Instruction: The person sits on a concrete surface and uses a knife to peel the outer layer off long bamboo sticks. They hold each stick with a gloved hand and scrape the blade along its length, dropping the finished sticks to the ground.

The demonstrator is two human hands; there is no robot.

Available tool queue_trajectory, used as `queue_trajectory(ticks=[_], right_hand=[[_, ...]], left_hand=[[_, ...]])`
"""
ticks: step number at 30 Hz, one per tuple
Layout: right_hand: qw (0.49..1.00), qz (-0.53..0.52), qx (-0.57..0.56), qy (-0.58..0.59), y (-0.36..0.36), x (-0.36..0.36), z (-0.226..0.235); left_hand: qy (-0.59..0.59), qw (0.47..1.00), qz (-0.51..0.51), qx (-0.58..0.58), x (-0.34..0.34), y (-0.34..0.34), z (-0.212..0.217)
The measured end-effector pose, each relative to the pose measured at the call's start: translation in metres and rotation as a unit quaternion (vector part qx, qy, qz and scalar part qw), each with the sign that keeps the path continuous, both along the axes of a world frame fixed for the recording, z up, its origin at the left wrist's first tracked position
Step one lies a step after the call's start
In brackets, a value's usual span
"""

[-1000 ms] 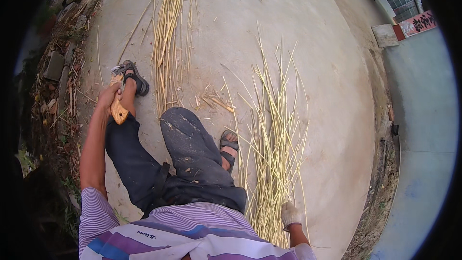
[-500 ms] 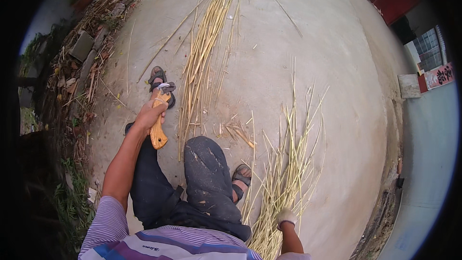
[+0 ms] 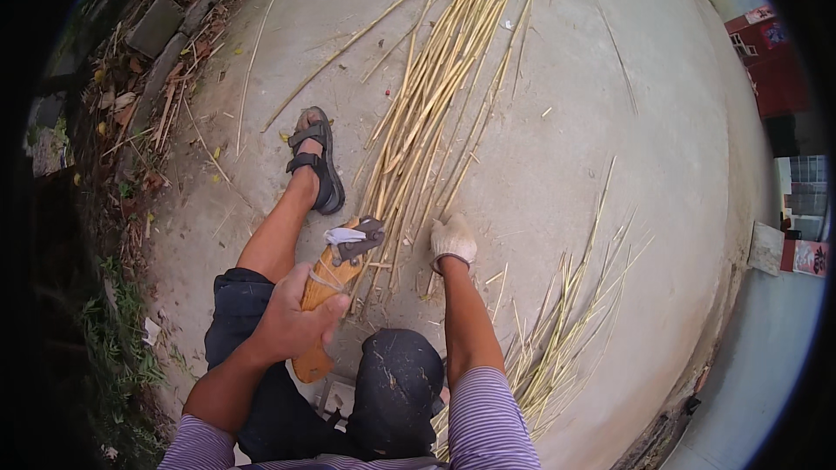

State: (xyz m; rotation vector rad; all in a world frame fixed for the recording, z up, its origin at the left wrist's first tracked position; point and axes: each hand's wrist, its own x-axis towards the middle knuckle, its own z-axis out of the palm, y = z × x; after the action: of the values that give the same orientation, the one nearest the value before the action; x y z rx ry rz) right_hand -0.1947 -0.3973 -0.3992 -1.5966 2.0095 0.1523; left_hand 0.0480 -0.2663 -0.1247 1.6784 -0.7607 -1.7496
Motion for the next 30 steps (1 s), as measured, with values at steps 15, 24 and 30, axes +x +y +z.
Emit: queue_trajectory(ticks=[15, 24, 30], right_hand=[[0.926, -0.240, 0.036, -0.290, 0.078, -0.058, 0.037], [0.883, -0.271, 0.020, -0.383, 0.396, -0.132, 0.271], [0.779, -0.328, 0.105, -0.524, 0.362, -0.153, 0.286]], left_hand=[[0.010, 0.998, 0.026, -0.059, 0.016, 0.011, -0.022], [0.000, 0.991, 0.075, -0.107, 0.017, 0.014, -0.038], [-0.019, 0.992, 0.057, -0.112, 0.002, 0.007, -0.071]])
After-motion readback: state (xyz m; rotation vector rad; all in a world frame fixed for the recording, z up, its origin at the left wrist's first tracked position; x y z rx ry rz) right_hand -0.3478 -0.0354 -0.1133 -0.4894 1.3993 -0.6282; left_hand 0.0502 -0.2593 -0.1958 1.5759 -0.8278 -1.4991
